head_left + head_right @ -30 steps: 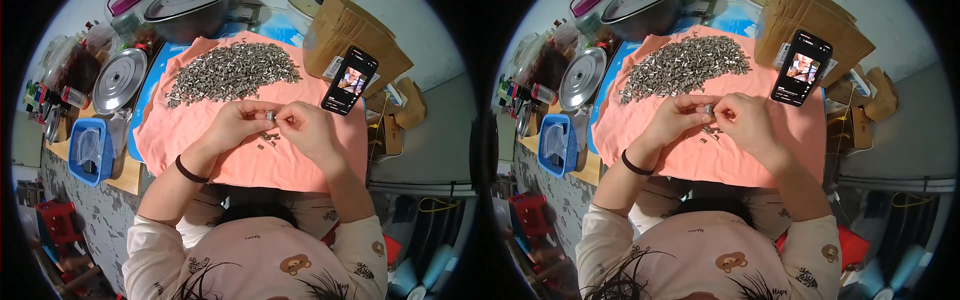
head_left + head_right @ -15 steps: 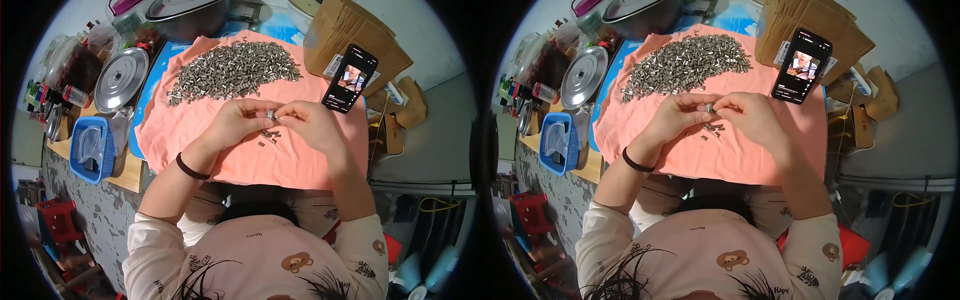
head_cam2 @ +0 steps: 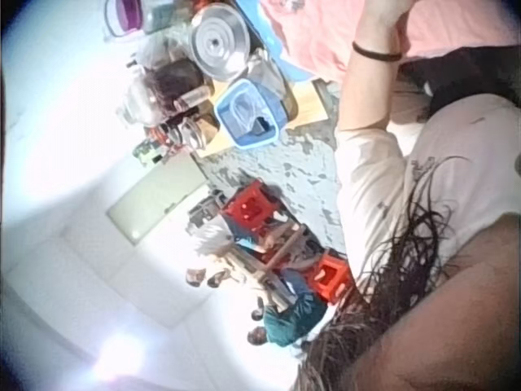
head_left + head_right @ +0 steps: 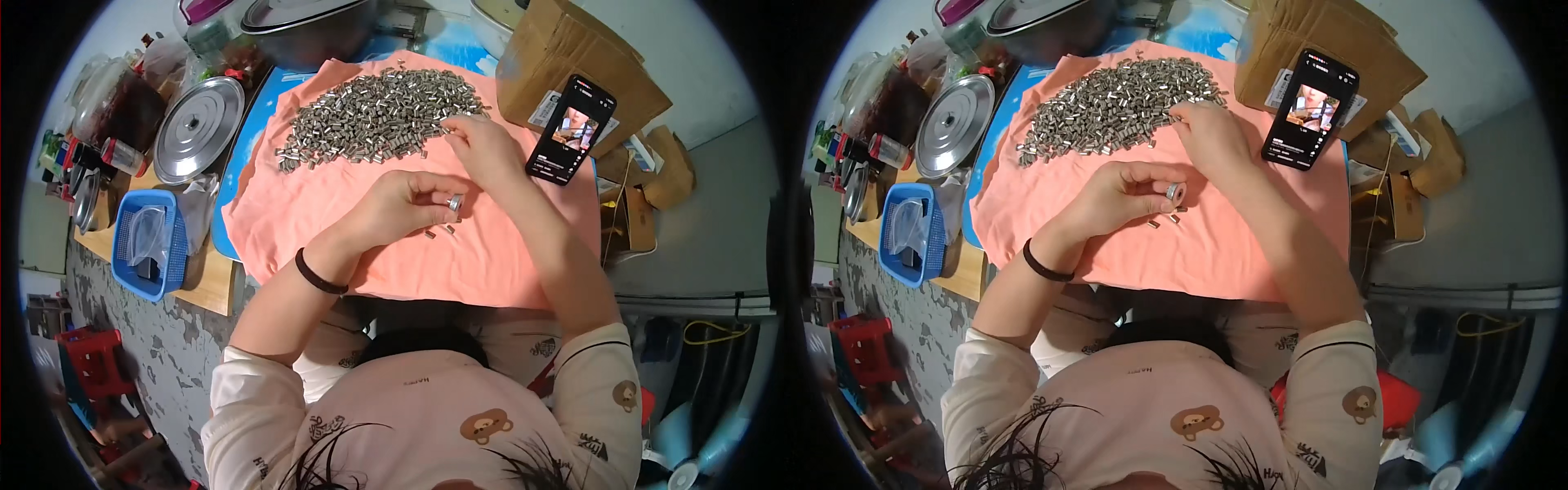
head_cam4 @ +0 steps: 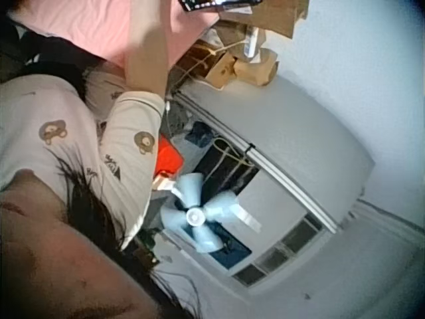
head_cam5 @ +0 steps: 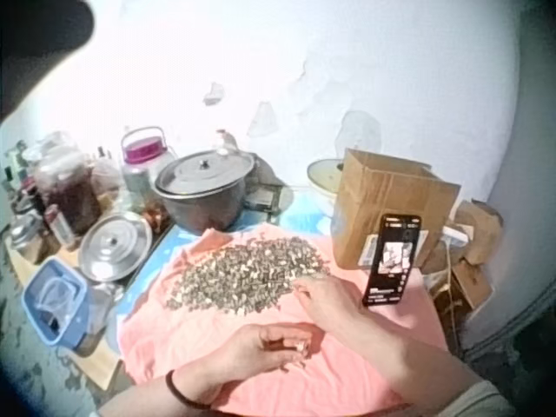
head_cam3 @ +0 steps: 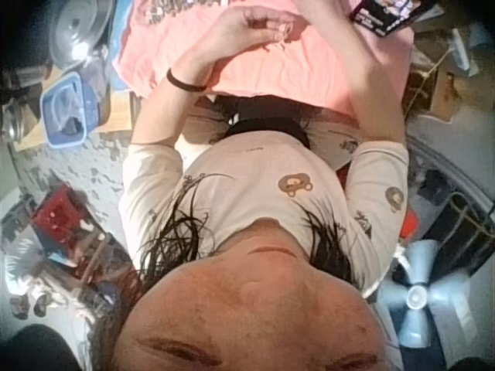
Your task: The person places small metal pins into a plastic bag and then inserts the pins into a round metal component by hand.
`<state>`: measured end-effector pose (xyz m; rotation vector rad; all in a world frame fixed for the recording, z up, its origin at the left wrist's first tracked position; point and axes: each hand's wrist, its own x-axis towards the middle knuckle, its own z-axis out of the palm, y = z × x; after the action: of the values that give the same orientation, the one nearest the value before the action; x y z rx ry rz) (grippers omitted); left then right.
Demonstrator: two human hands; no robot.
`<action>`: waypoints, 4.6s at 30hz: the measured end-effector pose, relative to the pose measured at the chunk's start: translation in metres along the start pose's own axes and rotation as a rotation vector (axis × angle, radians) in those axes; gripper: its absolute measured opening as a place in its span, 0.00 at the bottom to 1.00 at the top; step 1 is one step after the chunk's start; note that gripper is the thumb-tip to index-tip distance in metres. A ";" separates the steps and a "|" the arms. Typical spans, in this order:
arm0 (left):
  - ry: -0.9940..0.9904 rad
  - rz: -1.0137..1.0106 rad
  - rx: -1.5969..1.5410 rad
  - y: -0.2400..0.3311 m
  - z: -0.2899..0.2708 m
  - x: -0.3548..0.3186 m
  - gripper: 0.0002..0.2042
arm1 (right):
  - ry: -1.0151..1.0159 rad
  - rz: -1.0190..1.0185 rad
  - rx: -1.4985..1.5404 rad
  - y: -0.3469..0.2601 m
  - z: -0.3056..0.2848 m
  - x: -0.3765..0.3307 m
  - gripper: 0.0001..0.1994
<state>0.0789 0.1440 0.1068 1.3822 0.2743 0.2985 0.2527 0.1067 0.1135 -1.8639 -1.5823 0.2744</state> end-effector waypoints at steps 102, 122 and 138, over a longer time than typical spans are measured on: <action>0.042 -0.022 -0.043 0.005 0.002 0.000 0.16 | -0.179 0.112 0.606 0.007 -0.028 -0.022 0.06; 0.043 -0.037 -0.031 0.003 -0.002 0.000 0.16 | -0.086 -0.118 -0.454 -0.012 0.003 -0.002 0.06; 0.167 0.017 -0.244 0.005 -0.004 0.001 0.14 | -0.108 0.126 0.662 -0.014 -0.014 -0.052 0.04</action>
<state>0.0781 0.1486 0.1108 1.1208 0.3519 0.4482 0.2371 0.0532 0.1190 -1.4369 -1.2312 0.8537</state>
